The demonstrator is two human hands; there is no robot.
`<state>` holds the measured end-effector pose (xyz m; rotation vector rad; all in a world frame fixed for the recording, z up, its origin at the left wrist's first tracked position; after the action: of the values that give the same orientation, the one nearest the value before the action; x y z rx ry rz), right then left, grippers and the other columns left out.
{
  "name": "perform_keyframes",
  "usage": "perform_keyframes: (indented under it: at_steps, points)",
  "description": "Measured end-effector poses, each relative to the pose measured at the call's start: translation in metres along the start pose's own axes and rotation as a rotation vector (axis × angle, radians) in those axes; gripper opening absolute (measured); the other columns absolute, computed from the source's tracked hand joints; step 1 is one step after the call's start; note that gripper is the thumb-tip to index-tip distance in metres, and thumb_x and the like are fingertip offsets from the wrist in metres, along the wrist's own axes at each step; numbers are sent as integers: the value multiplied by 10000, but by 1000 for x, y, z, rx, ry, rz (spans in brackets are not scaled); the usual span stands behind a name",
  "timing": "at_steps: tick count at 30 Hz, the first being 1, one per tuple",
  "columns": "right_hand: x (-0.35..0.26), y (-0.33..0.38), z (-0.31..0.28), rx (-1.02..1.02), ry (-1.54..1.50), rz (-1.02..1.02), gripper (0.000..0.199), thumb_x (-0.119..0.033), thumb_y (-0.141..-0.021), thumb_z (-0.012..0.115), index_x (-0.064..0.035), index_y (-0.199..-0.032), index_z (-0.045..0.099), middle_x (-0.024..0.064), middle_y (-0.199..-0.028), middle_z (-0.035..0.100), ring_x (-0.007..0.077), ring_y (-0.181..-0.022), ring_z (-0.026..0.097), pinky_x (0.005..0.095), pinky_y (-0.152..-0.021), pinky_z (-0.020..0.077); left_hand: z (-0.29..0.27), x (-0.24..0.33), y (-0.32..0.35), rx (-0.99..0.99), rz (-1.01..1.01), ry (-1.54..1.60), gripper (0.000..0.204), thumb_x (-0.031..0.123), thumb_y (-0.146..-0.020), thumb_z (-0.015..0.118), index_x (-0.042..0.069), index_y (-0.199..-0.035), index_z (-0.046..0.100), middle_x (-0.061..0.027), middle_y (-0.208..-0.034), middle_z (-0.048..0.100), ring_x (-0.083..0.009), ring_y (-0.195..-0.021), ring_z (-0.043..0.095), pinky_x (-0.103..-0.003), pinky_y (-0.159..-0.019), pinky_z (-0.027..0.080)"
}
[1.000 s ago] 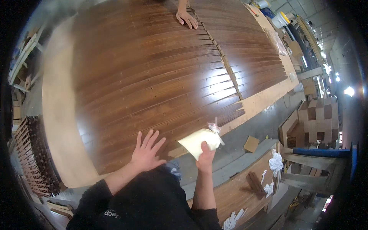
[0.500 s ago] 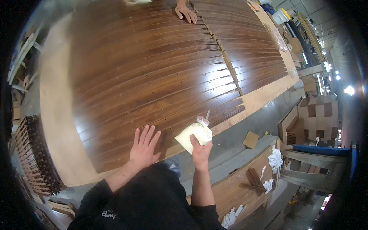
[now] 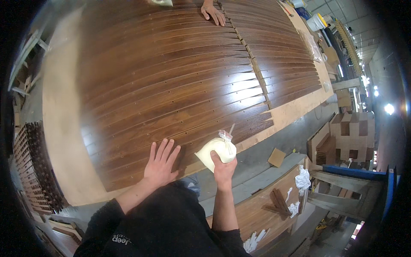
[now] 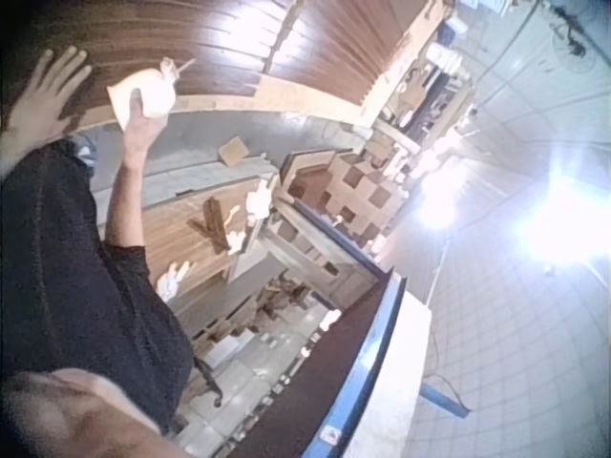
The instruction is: Two people arrange wooden slats on a table and apply glue from plastic bags into the pre-drilled holes.
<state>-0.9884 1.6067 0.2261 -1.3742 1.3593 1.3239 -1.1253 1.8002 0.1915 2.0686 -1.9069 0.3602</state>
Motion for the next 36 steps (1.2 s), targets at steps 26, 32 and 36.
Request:
perform_keyframes:
  at_steps: [26,32,36]
  points:
    - [4,14,-39,-7,-1046,344,674,-732,-971,539,-234,-1423,574,-13,-1098,712,165,-905,696,286,-591,506,-9,24,-18,8,160,34,791,456,-868,770,203,-1558,480,-163,-1668,344,-367,-1586,237,-699,-1250,146]
    - [1,20,-34,-369,-1477,304,755,-742,-941,593,-228,-1491,530,54,-1252,662,228,-1106,648,308,-674,506,11,27,-36,77,323,-115,548,469,-985,620,209,-1467,588,-118,-1656,386,-347,-1571,278,-706,-1238,178]
    - [-16,23,-22,-280,-1317,261,842,-750,-933,587,-250,-1588,410,73,-1384,617,316,-1203,652,457,-718,590,11,28,-36,129,334,-82,491,446,-948,684,180,-1359,647,-115,-1595,457,-346,-1555,306,-695,-1245,181]
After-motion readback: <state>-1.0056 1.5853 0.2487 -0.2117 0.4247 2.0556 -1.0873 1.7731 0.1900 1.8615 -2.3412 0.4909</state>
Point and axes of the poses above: each hand's wrist, its own y-axis away from the middle knuckle, its own z-axis out of the palm, x = y × z, the point moved 3 cm from there along -y, towards the middle knuckle
